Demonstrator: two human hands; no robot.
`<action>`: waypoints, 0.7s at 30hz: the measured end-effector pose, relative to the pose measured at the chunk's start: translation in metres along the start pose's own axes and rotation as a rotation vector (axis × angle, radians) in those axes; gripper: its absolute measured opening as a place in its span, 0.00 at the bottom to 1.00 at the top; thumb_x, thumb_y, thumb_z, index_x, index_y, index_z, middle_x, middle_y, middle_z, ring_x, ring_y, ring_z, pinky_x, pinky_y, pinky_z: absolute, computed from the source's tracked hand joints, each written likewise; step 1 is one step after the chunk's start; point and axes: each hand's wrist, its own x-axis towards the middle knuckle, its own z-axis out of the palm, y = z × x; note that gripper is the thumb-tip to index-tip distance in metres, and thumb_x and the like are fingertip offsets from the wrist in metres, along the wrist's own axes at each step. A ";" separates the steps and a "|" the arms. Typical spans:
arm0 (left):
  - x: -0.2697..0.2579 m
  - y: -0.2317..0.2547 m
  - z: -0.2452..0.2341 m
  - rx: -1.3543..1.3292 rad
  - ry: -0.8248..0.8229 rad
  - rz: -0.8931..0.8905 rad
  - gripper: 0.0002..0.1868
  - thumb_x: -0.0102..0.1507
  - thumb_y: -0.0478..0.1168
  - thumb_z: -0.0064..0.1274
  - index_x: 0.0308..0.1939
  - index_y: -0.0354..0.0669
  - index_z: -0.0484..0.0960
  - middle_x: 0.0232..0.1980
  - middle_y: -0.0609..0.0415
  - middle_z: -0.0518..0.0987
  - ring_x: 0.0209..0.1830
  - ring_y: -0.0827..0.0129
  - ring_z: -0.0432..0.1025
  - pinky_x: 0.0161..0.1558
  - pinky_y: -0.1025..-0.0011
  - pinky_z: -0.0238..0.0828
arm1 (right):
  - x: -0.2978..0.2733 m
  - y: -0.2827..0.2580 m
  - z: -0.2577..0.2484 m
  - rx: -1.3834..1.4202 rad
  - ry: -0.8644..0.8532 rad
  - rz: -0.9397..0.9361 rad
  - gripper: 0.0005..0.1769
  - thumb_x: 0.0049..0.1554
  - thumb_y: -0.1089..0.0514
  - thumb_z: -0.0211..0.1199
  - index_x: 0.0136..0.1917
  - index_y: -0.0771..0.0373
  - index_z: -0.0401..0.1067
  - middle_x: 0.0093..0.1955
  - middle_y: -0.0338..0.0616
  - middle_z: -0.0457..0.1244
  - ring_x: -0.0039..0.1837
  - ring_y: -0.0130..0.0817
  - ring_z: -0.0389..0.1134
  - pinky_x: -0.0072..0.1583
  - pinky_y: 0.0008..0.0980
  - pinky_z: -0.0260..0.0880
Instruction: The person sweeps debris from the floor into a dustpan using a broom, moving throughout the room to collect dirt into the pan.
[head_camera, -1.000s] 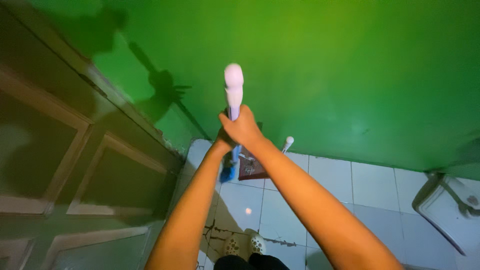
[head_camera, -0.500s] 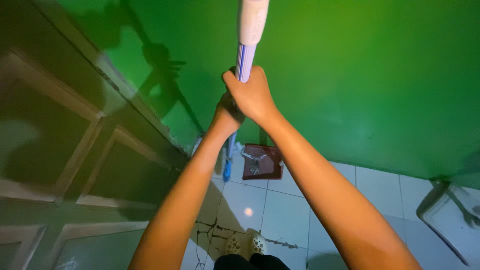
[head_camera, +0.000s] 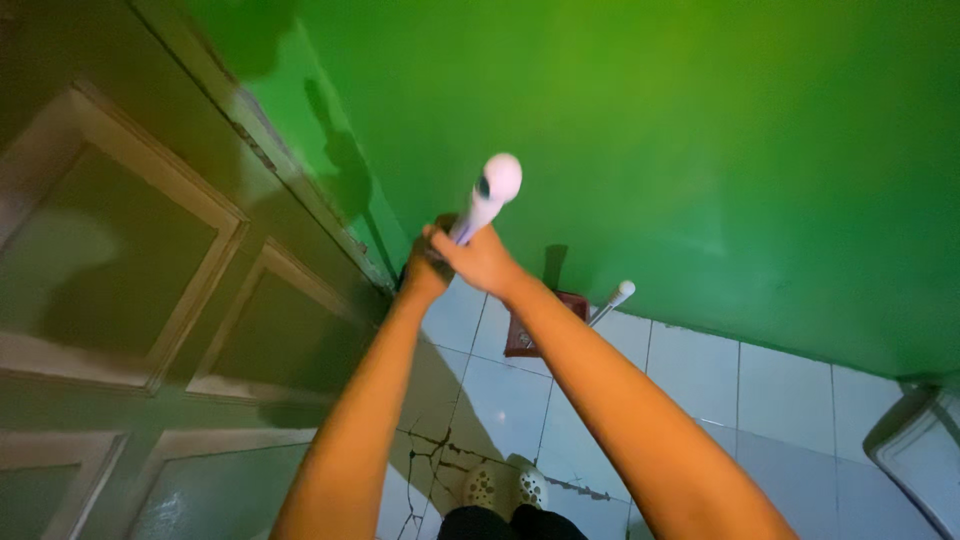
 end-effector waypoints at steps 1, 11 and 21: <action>-0.004 -0.011 0.010 0.048 0.006 -0.080 0.15 0.62 0.37 0.54 0.53 0.43 0.79 0.48 0.41 0.82 0.50 0.45 0.77 0.48 0.55 0.75 | -0.004 0.007 0.002 -0.078 -0.042 -0.069 0.11 0.57 0.56 0.61 0.48 0.67 0.71 0.43 0.50 0.67 0.47 0.36 0.70 0.49 0.35 0.72; 0.032 -0.055 0.103 -0.053 -0.210 0.036 0.27 0.66 0.40 0.53 0.68 0.38 0.66 0.66 0.37 0.73 0.66 0.49 0.68 0.63 0.57 0.66 | 0.023 -0.005 -0.028 -0.407 0.081 0.184 0.11 0.52 0.56 0.63 0.36 0.68 0.71 0.34 0.55 0.66 0.38 0.48 0.70 0.43 0.43 0.71; 0.064 0.060 0.001 -0.116 -0.001 -0.062 0.31 0.63 0.42 0.55 0.68 0.38 0.65 0.62 0.39 0.76 0.63 0.52 0.73 0.57 0.60 0.71 | 0.071 -0.100 -0.024 -0.277 0.105 0.164 0.18 0.54 0.54 0.62 0.28 0.67 0.69 0.25 0.45 0.63 0.29 0.33 0.66 0.36 0.37 0.68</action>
